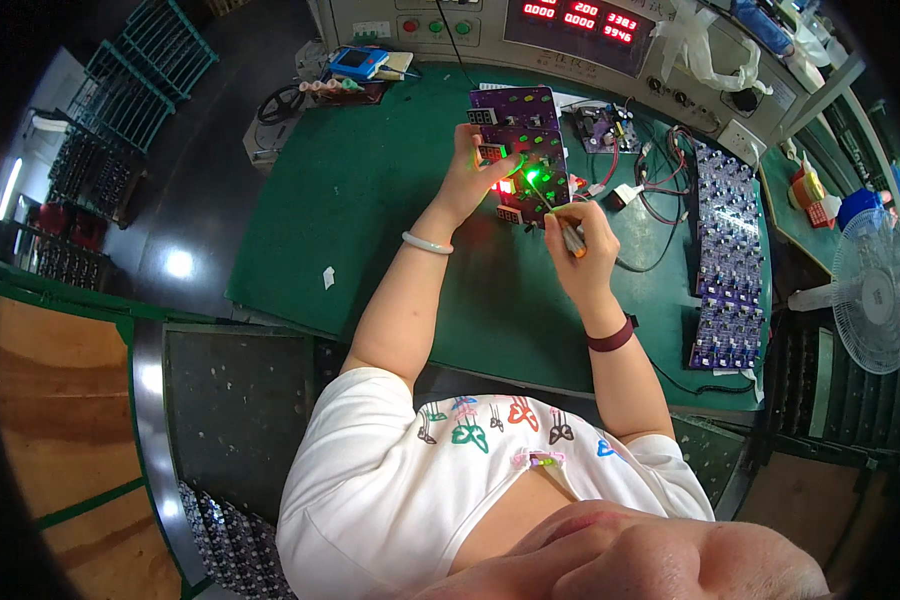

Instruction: Testing and assembling electronic circuit board components using probes and wires.

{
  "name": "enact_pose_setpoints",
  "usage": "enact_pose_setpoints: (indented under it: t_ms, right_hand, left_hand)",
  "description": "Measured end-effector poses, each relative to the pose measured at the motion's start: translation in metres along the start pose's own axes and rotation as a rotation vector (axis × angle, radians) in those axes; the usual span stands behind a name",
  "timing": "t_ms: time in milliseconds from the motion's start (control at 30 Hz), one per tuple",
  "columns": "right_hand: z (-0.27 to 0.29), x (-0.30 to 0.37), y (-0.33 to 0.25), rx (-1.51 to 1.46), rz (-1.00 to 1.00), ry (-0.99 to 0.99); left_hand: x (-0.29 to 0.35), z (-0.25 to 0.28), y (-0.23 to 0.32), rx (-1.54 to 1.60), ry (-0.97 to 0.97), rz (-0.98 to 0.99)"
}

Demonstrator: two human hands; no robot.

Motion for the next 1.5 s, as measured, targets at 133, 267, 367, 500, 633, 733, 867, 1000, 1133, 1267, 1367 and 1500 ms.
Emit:
enact_pose_setpoints:
  t_ms: [133, 267, 367, 500, 633, 733, 867, 1000, 1133, 1267, 1367, 1500]
  right_hand:
    - [0.0, 0.0, 0.0, 0.015, -0.01, -0.004]
    - [0.0, 0.001, 0.001, 0.019, -0.005, 0.003]
    - [0.0, 0.001, 0.001, -0.001, -0.009, -0.004]
    - [0.0, 0.001, 0.0, 0.002, -0.018, -0.008]
    - [0.001, 0.001, 0.001, 0.002, -0.024, -0.001]
    - [-0.001, 0.001, 0.0, 0.003, -0.021, -0.001]
    - [0.0, 0.001, 0.001, -0.002, -0.01, -0.001]
    - [0.0, 0.001, 0.0, -0.002, -0.007, 0.0]
    - [0.0, 0.0, 0.0, -0.001, -0.015, -0.002]
    - [0.0, 0.0, 0.001, -0.003, -0.01, 0.0]
    - [0.0, 0.0, 0.001, -0.006, -0.008, 0.007]
    - [0.0, 0.0, 0.0, -0.005, -0.008, 0.001]
  left_hand:
    - [0.001, 0.0, 0.0, 0.015, 0.015, -0.002]
    - [0.001, 0.0, 0.001, 0.016, 0.017, 0.013]
    - [0.0, 0.0, 0.001, 0.005, 0.015, 0.015]
    - [0.001, 0.001, 0.0, 0.016, 0.014, 0.012]
    - [-0.001, -0.001, 0.002, 0.016, 0.009, 0.018]
    - [-0.001, 0.002, -0.003, 0.021, -0.017, 0.003]
    - [-0.001, 0.002, -0.005, 0.042, -0.018, 0.012]
    - [-0.001, 0.002, -0.006, 0.078, -0.021, 0.002]
    - [-0.001, 0.004, -0.009, 0.062, -0.022, -0.003]
    - [-0.001, 0.002, -0.006, 0.056, -0.019, -0.01]
    - [0.0, 0.001, -0.003, 0.031, -0.017, -0.014]
    - [-0.001, 0.001, -0.003, 0.046, -0.011, -0.008]
Point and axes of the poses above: each hand's wrist, its own x-axis away from the middle knuckle, its own z-axis out of the back of the hand, y = z × x, the point moved 3 cm from there along -x, towards the middle knuckle, and after that the axes turned 11 degrees about -z, right-handed, at the moved point
